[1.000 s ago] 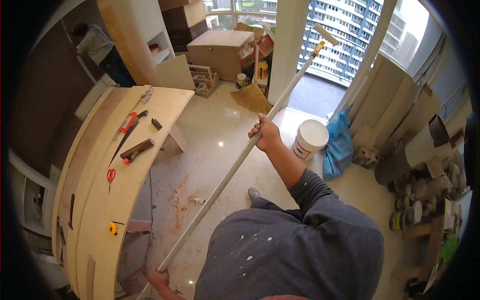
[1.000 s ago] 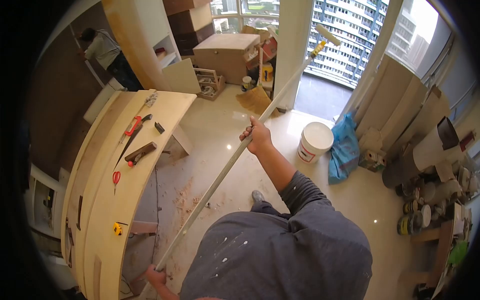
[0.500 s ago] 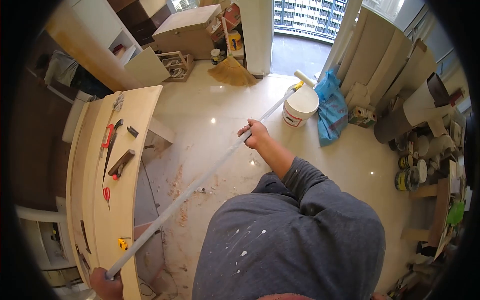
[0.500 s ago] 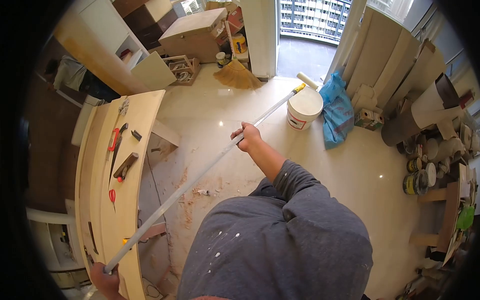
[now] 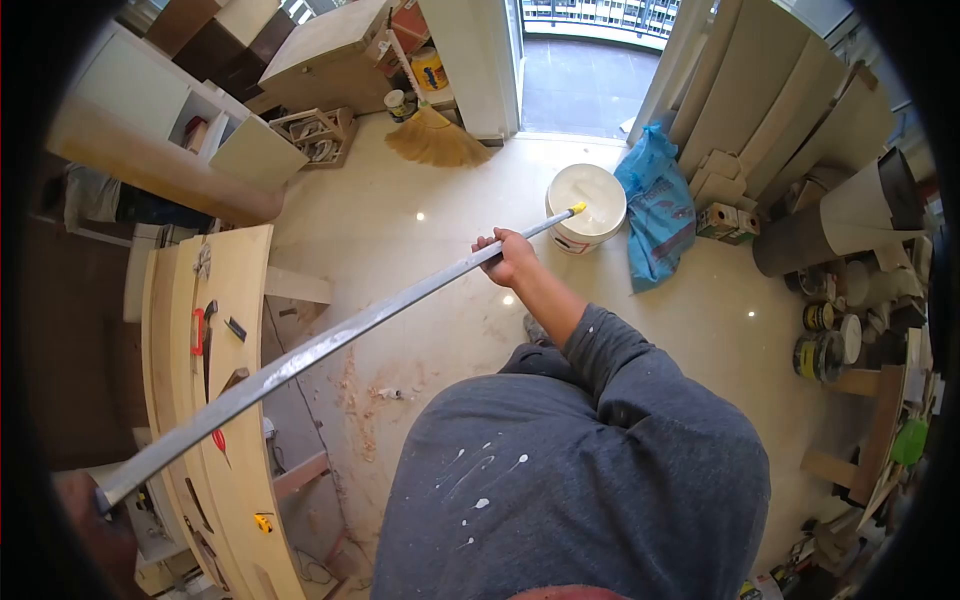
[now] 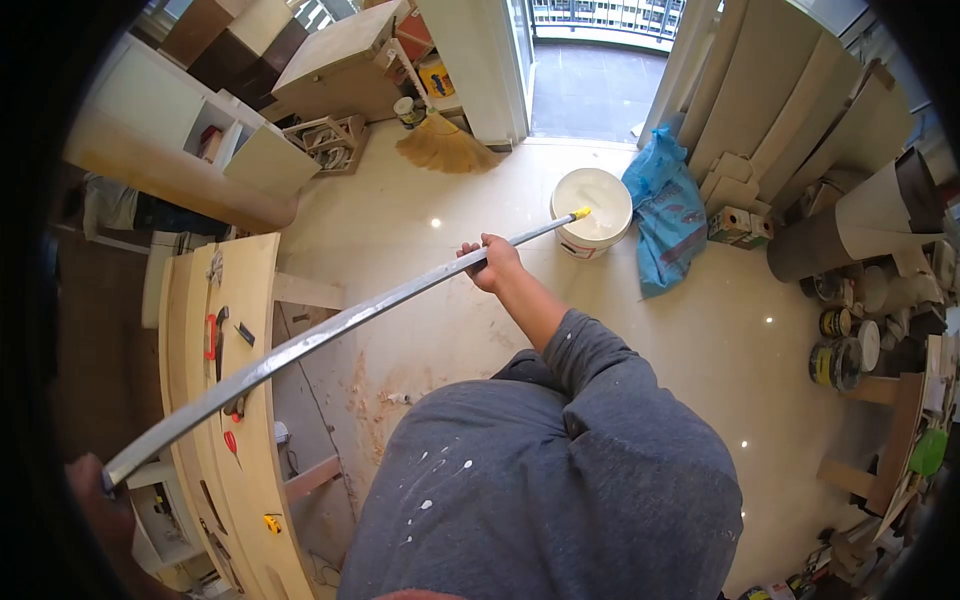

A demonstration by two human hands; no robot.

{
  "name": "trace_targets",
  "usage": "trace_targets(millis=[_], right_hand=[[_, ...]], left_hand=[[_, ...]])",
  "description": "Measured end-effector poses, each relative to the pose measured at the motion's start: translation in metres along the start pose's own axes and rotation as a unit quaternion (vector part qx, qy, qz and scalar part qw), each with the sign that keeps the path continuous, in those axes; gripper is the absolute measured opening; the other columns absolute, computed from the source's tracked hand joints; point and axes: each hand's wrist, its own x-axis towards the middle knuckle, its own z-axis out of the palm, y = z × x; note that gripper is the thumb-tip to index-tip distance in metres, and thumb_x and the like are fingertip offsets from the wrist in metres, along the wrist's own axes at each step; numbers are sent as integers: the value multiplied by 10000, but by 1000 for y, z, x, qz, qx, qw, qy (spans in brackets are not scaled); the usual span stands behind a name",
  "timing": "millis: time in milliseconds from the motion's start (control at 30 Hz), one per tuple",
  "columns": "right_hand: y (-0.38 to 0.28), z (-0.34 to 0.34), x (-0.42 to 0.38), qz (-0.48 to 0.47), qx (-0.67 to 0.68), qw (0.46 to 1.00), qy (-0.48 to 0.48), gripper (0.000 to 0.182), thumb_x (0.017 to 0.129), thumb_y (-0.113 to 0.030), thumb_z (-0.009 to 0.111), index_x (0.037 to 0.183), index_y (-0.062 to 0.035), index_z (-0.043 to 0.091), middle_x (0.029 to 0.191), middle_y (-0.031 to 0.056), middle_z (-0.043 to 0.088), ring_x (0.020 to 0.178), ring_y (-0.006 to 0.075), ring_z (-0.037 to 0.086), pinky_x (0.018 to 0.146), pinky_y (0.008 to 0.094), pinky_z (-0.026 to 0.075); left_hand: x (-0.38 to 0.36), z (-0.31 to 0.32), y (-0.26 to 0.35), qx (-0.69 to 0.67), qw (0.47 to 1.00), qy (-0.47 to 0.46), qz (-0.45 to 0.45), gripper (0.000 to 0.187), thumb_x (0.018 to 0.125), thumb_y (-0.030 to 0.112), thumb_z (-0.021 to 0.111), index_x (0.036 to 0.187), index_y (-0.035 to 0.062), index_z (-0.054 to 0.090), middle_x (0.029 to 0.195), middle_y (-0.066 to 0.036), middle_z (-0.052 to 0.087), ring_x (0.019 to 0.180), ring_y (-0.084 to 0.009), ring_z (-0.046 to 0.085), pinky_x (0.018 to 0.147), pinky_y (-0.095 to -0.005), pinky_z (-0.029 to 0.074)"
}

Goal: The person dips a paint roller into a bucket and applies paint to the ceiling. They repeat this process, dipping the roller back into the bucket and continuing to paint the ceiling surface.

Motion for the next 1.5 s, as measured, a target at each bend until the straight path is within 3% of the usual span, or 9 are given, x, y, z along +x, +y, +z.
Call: trace_targets(millis=[200,267,633,767,800,867,1067,1300,1500], right_hand=[[-73,16,39,22,18,999,21,145,997,-200,452,985,-56,436,841,86,552,732,226,617,686,397,594],[-91,20,51,37,33,998,27,137,991,-195,467,966,-61,456,814,90,574,700,222,620,635,374,589],[-164,2,125,56,84,994,33,196,986,-225,504,890,-55,491,686,75,594,532,192,591,507,315,560],[-163,-1,139,68,55,996,33,196,991,-244,489,971,-50,470,763,102,605,635,237,639,566,353,588],[-162,3,137,61,53,996,44,191,990,-241,495,941,-57,476,731,90,597,604,226,626,545,344,577],[-159,10,135,47,46,996,65,194,986,-236,508,883,-73,489,665,66,582,542,203,600,504,325,556],[-163,1,152,0,7,996,86,166,978,-218,502,879,-87,474,703,51,549,597,193,578,555,330,554],[-130,25,119,31,1,994,105,87,949,-164,493,926,-81,482,735,58,527,646,197,567,629,345,562],[-140,4,146,4,-29,991,131,98,956,-170,475,941,-74,474,778,66,548,658,198,579,623,350,561]], left_hand=[[156,-97,37,340,867,128,341,226,731,233,701,809,32,632,704,-171,647,672,-346,633,610,-430,491],[202,-157,112,178,976,-55,110,224,695,228,709,665,59,564,623,-192,584,599,-374,587,552,-439,457],[311,-194,204,164,952,29,256,157,636,151,687,598,96,544,566,-144,570,509,-323,579,496,-409,450],[311,-167,198,147,960,22,239,163,615,134,665,584,92,510,554,-129,551,483,-316,556,473,-425,416],[314,-154,184,57,965,19,257,83,674,161,664,666,88,625,675,-167,632,618,-334,638,544,-434,485],[297,-103,165,36,987,33,153,175,729,70,670,714,50,496,730,-141,513,665,-311,505,620,-401,389],[270,-52,182,11,992,32,125,234,860,93,607,714,19,439,706,-140,467,741,-369,487,838,-506,418],[241,-25,118,-18,992,56,110,248,863,67,610,708,20,423,696,-151,429,704,-366,445,713,-445,363],[249,-29,174,-35,987,70,138,224,860,48,605,708,20,442,694,-142,436,687,-346,459,767,-459,399]])
